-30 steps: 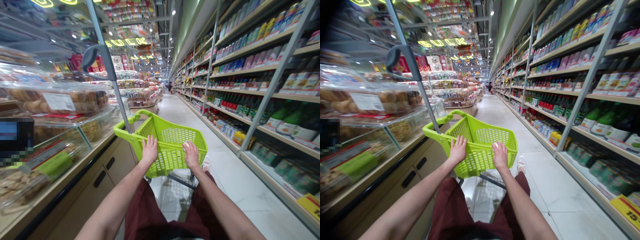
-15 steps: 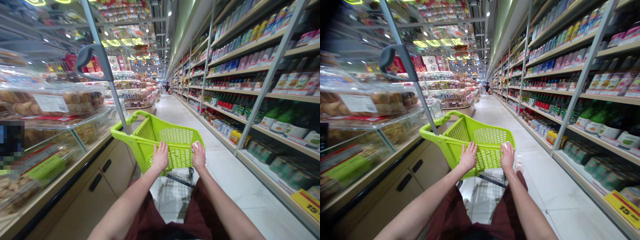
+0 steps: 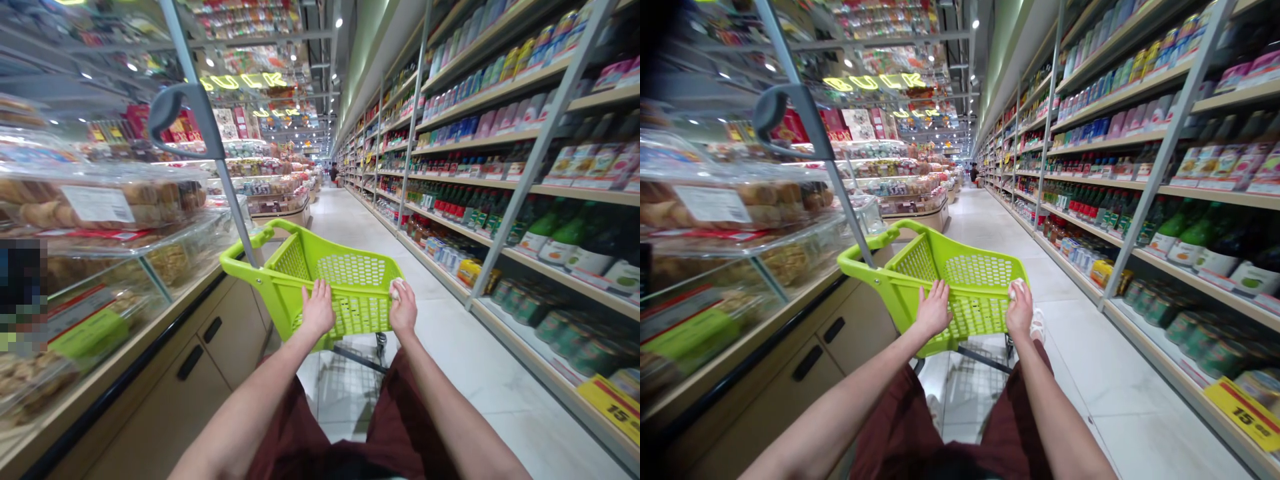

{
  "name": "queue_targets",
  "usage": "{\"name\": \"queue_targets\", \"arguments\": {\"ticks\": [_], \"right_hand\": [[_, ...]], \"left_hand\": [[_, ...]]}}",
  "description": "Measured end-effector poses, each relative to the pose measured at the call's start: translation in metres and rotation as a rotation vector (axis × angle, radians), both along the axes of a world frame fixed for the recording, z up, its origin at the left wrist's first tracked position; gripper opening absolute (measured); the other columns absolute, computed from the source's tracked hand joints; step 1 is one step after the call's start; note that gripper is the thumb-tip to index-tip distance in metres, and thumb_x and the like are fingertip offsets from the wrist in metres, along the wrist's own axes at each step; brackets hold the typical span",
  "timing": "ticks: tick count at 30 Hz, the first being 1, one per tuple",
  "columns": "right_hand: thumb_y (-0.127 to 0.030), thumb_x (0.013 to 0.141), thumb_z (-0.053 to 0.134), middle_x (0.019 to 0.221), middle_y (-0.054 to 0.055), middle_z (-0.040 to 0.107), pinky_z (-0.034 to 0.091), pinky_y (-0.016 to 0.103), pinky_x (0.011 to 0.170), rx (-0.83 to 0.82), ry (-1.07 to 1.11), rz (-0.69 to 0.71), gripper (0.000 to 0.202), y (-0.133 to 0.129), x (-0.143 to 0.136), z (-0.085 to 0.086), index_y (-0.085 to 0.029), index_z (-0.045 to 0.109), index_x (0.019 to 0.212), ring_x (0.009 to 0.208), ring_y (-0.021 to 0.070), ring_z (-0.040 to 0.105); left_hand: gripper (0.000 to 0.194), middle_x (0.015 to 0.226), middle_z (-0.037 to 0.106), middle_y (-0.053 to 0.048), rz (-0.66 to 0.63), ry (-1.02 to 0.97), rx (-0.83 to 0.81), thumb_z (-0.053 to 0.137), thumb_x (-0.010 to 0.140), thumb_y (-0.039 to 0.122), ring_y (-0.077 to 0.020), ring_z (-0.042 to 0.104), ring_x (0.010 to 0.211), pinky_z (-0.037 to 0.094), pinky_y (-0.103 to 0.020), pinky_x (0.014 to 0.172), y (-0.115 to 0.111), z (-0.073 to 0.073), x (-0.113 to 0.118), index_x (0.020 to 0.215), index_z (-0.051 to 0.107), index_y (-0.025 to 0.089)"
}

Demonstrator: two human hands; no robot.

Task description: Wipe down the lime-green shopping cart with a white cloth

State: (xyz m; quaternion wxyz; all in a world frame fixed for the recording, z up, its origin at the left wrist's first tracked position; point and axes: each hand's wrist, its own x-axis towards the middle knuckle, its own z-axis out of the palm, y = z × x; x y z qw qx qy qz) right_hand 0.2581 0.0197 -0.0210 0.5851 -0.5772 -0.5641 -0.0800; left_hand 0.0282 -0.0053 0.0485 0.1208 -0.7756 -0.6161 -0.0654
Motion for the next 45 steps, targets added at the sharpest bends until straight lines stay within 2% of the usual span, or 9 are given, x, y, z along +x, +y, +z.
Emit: {"name": "queue_targets", "arguments": {"ticks": [3,6,11,15,24,27,33,41,45], "right_hand": [[-0.006,0.069,0.035,0.126,0.006,0.045,0.034,0.035,0.101,0.056,-0.035,0.093,0.051,0.001,-0.021,0.029,-0.02,0.053,0.115,0.118,0.0173,0.041],[-0.005,0.069,0.034,0.129,0.007,0.042,0.034,0.035,0.1,0.018,-0.08,0.087,0.051,0.002,-0.027,0.04,-0.019,0.054,0.114,0.118,0.0175,0.04],[-0.008,0.069,0.042,0.126,0.011,0.044,0.033,0.047,0.096,-0.283,-0.229,-0.066,0.044,0.001,-0.011,0.013,-0.02,0.058,0.108,0.119,0.0274,0.036],[-0.01,0.068,0.045,0.127,0.012,0.042,0.032,0.048,0.096,-0.268,-0.231,-0.094,0.047,0.003,-0.004,-0.002,-0.018,0.055,0.113,0.12,0.0285,0.034],[-0.005,0.068,0.038,0.123,0.008,0.047,0.037,0.036,0.097,-0.075,-0.169,0.271,0.046,0.007,-0.06,0.007,-0.018,0.06,0.106,0.114,0.0192,0.043],[-0.003,0.067,0.038,0.125,0.008,0.046,0.036,0.038,0.098,-0.089,-0.185,0.232,0.048,0.006,-0.049,0.002,-0.018,0.06,0.106,0.116,0.0201,0.041],[-0.002,0.066,0.039,0.125,0.01,0.044,0.034,0.041,0.099,-0.163,-0.137,-0.029,0.048,0.007,-0.006,-0.001,-0.017,0.059,0.107,0.117,0.0232,0.039],[0.0,0.068,0.039,0.126,0.008,0.045,0.033,0.041,0.1,-0.146,-0.336,0.212,0.049,0.007,-0.08,0.016,-0.021,0.06,0.107,0.12,0.0217,0.036],[0.001,0.068,0.037,0.126,0.009,0.045,0.032,0.04,0.1,-0.157,-0.377,0.213,0.05,0.008,-0.08,0.02,-0.02,0.06,0.108,0.119,0.0216,0.037]], "left_hand": [[0.063,0.144,0.024,-0.009,-0.018,0.007,-0.021,0.04,0.072,0.024,-0.0242,0.014,0.133,0.007,-0.055,0.106,0.0,0.006,-0.002,0.133,0.029,0.011],[0.064,0.143,0.024,-0.01,-0.007,-0.006,0.001,0.041,0.073,0.026,-0.0246,0.014,0.133,0.007,-0.055,0.106,0.001,0.007,-0.006,0.133,0.029,0.011],[0.062,0.143,0.024,-0.01,-0.01,-0.011,0.037,0.04,0.073,0.025,-0.0241,0.013,0.134,0.005,-0.054,0.106,0.002,0.001,-0.011,0.133,0.031,0.011],[0.064,0.144,0.024,-0.011,-0.023,-0.006,0.039,0.039,0.072,0.022,-0.0243,0.013,0.134,0.005,-0.054,0.106,0.001,-0.002,-0.011,0.133,0.029,0.01],[0.064,0.144,0.023,-0.01,-0.04,0.02,0.024,0.04,0.072,0.023,-0.024,0.012,0.134,0.003,-0.053,0.107,-0.001,0.003,-0.012,0.134,0.028,0.012],[0.062,0.143,0.025,-0.01,-0.009,0.019,0.038,0.041,0.072,0.021,-0.0239,0.014,0.133,0.002,-0.053,0.107,0.001,0.01,-0.023,0.133,0.03,0.012],[0.062,0.144,0.024,-0.011,0.032,0.016,0.062,0.039,0.073,0.02,-0.0237,0.012,0.134,0.001,-0.052,0.106,0.002,0.012,-0.035,0.134,0.029,0.01],[0.063,0.143,0.024,-0.011,0.004,0.016,0.051,0.04,0.073,0.023,-0.0239,0.012,0.134,0.003,-0.052,0.106,-0.001,0.014,-0.033,0.133,0.03,0.01],[0.061,0.142,0.027,-0.012,0.022,0.016,0.086,0.04,0.072,0.021,-0.0238,0.016,0.133,0.004,-0.052,0.107,-0.003,0.023,-0.043,0.131,0.033,0.009]]}}
